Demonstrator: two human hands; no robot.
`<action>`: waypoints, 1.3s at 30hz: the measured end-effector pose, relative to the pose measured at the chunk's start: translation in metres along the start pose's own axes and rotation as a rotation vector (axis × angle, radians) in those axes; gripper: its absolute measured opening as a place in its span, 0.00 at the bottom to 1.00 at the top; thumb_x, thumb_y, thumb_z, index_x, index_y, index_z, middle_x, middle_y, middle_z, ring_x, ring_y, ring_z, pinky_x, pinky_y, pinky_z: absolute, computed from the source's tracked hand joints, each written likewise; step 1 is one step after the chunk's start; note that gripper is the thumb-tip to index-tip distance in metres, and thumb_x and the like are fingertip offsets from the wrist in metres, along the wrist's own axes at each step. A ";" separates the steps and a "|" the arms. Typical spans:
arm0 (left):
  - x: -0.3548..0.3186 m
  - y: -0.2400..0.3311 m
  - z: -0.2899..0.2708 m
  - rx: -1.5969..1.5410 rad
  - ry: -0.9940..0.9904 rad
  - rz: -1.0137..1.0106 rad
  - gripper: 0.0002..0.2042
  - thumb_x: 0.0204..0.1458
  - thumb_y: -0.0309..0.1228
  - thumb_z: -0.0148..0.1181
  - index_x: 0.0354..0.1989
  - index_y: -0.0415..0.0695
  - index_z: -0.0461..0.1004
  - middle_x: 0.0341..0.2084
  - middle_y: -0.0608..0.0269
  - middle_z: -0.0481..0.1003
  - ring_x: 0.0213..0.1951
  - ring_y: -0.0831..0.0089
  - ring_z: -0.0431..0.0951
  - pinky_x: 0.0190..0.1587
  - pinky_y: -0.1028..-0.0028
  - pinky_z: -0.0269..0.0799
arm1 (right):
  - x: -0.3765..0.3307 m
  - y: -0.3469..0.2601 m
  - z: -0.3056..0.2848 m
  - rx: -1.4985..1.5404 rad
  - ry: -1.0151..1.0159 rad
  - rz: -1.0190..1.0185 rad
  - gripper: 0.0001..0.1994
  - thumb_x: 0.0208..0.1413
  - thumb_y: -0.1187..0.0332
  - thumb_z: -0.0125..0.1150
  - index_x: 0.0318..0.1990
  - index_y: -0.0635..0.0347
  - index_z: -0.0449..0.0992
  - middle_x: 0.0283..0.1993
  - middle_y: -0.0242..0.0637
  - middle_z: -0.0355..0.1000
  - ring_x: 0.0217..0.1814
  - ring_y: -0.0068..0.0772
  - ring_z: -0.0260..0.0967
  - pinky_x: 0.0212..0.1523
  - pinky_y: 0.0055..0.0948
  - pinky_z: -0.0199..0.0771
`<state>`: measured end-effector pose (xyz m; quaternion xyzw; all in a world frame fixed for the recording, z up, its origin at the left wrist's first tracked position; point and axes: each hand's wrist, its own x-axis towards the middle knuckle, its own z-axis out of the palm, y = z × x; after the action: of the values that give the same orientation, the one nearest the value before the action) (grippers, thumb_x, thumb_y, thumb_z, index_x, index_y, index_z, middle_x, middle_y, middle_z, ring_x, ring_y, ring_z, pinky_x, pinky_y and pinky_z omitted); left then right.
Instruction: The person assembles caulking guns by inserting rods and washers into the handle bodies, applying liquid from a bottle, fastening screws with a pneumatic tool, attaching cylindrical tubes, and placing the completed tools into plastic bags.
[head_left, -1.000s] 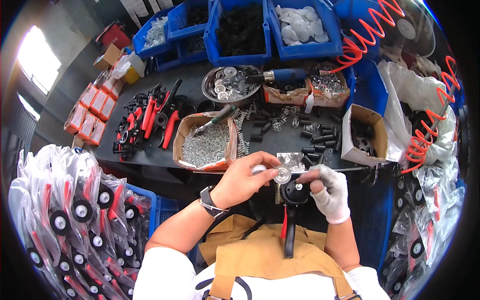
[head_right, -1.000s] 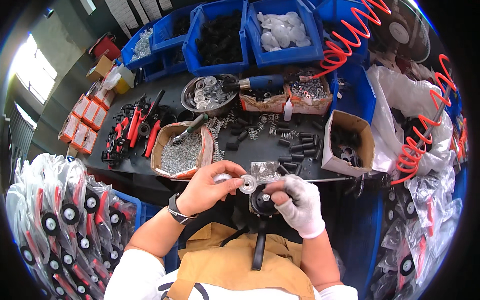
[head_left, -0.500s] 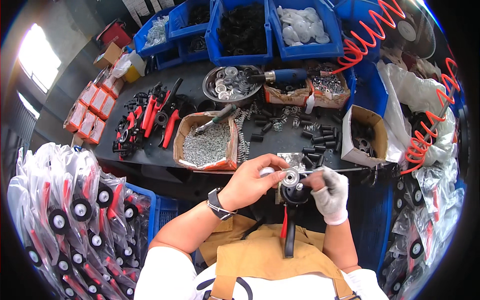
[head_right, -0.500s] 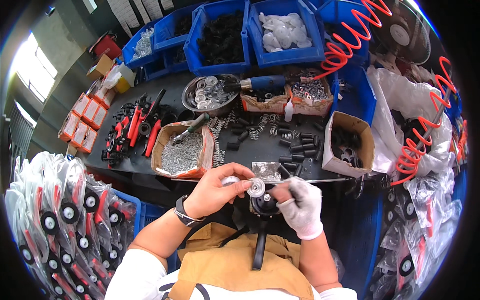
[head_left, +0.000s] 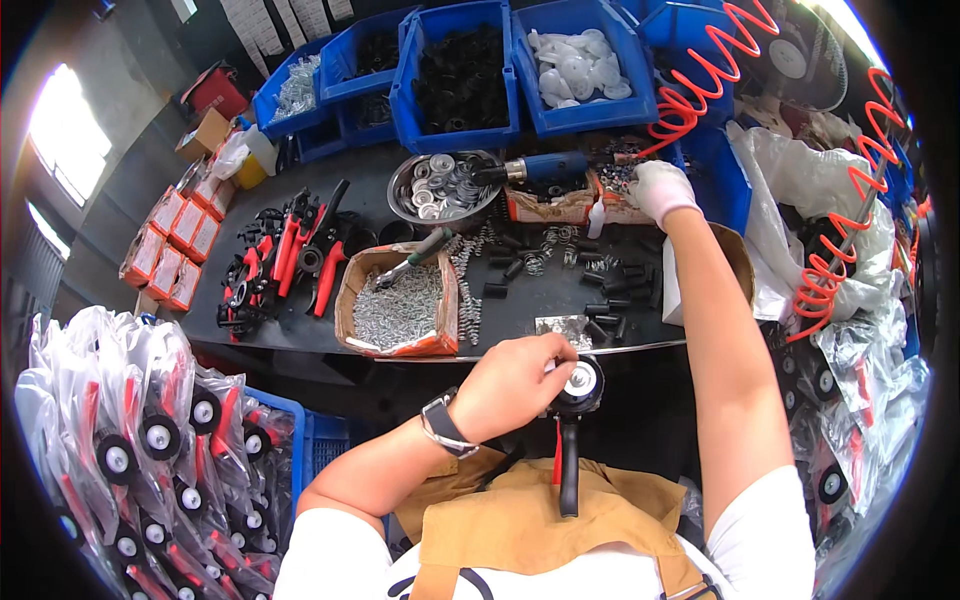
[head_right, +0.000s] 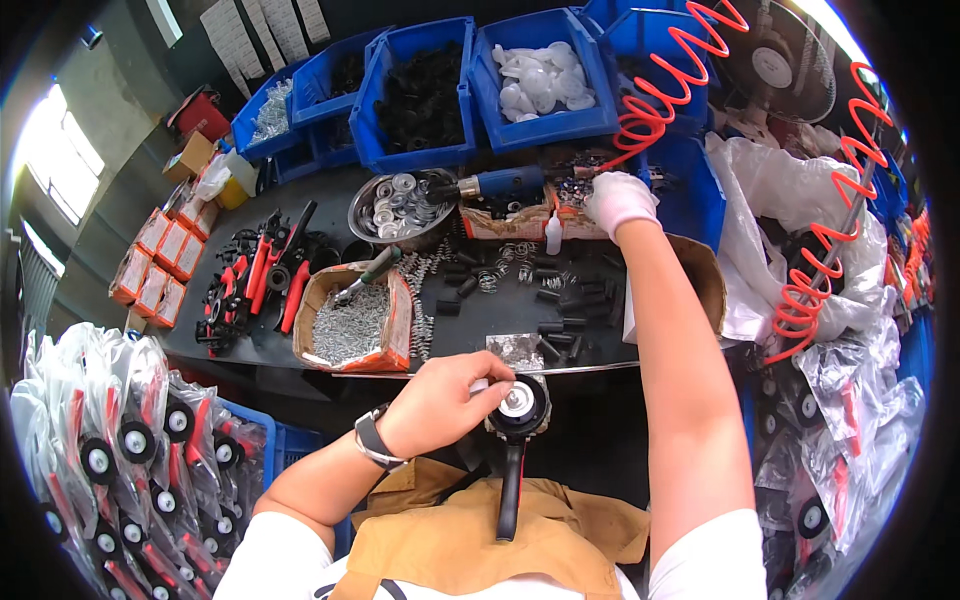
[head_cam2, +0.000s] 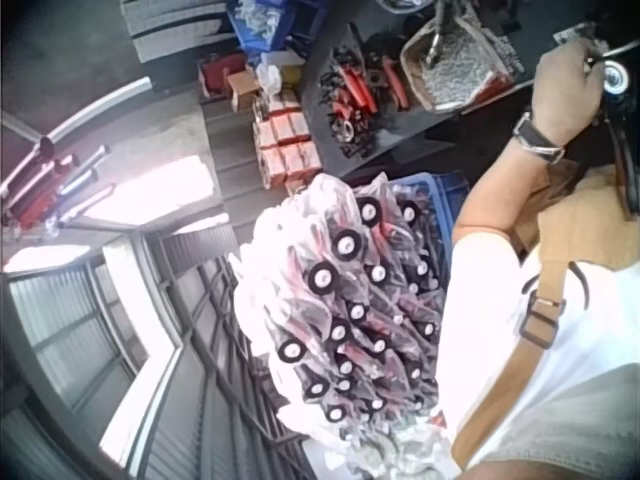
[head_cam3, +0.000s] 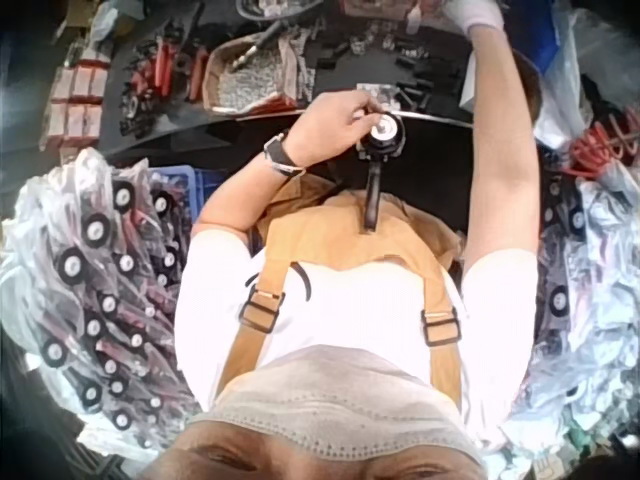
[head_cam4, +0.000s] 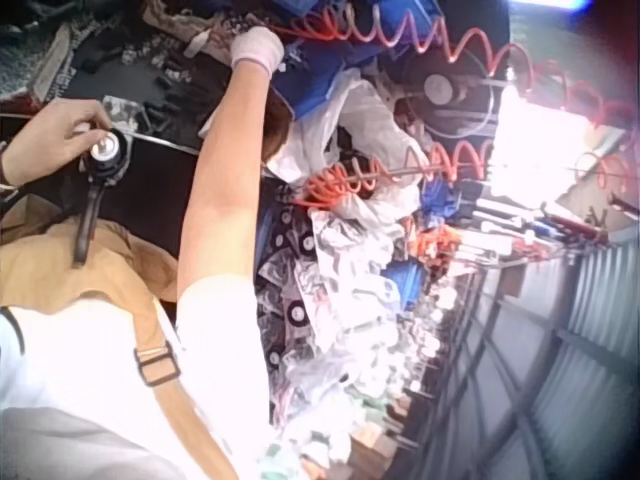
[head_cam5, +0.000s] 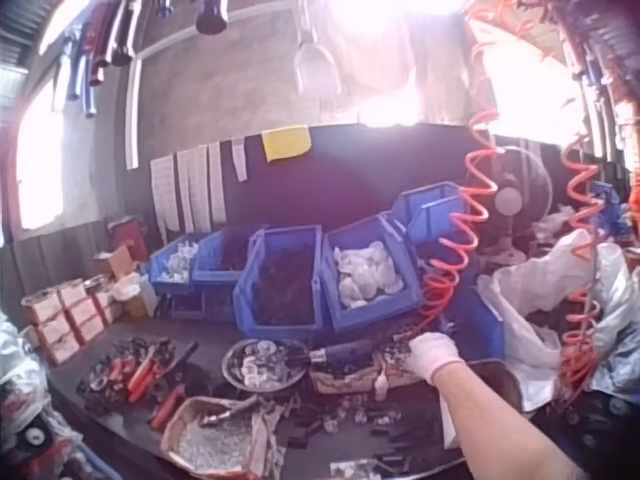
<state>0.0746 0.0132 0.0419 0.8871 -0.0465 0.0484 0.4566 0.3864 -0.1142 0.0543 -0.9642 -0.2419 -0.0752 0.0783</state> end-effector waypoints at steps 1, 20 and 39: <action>-0.004 -0.002 0.006 0.222 0.238 0.164 0.16 0.49 0.35 0.67 0.42 0.38 0.75 0.33 0.53 0.77 0.33 0.52 0.77 0.39 0.65 0.74 | 0.008 -0.003 0.004 -0.093 -0.080 0.025 0.14 0.55 0.65 0.54 0.44 0.60 0.81 0.48 0.50 0.76 0.52 0.50 0.74 0.54 0.43 0.73; -0.001 0.025 0.008 -0.084 -0.117 0.056 0.40 0.46 0.26 0.68 0.66 0.41 0.49 0.52 0.48 0.73 0.55 0.52 0.72 0.57 0.64 0.67 | -0.115 -0.060 -0.079 0.521 0.415 -0.479 0.06 0.53 0.72 0.62 0.36 0.63 0.74 0.32 0.47 0.75 0.34 0.51 0.74 0.36 0.40 0.73; -0.026 -0.035 0.084 -0.514 0.367 0.140 0.49 0.47 0.16 0.63 0.72 0.43 0.32 0.57 0.47 0.68 0.56 0.59 0.73 0.59 0.65 0.68 | -0.244 -0.063 -0.038 0.162 0.352 -0.926 0.13 0.42 0.70 0.64 0.38 0.62 0.77 0.41 0.39 0.72 0.41 0.39 0.72 0.38 0.36 0.75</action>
<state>0.0567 -0.0338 -0.0382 0.7138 -0.0352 0.2253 0.6621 0.1391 -0.1772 0.0544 -0.7192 -0.6326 -0.2445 0.1510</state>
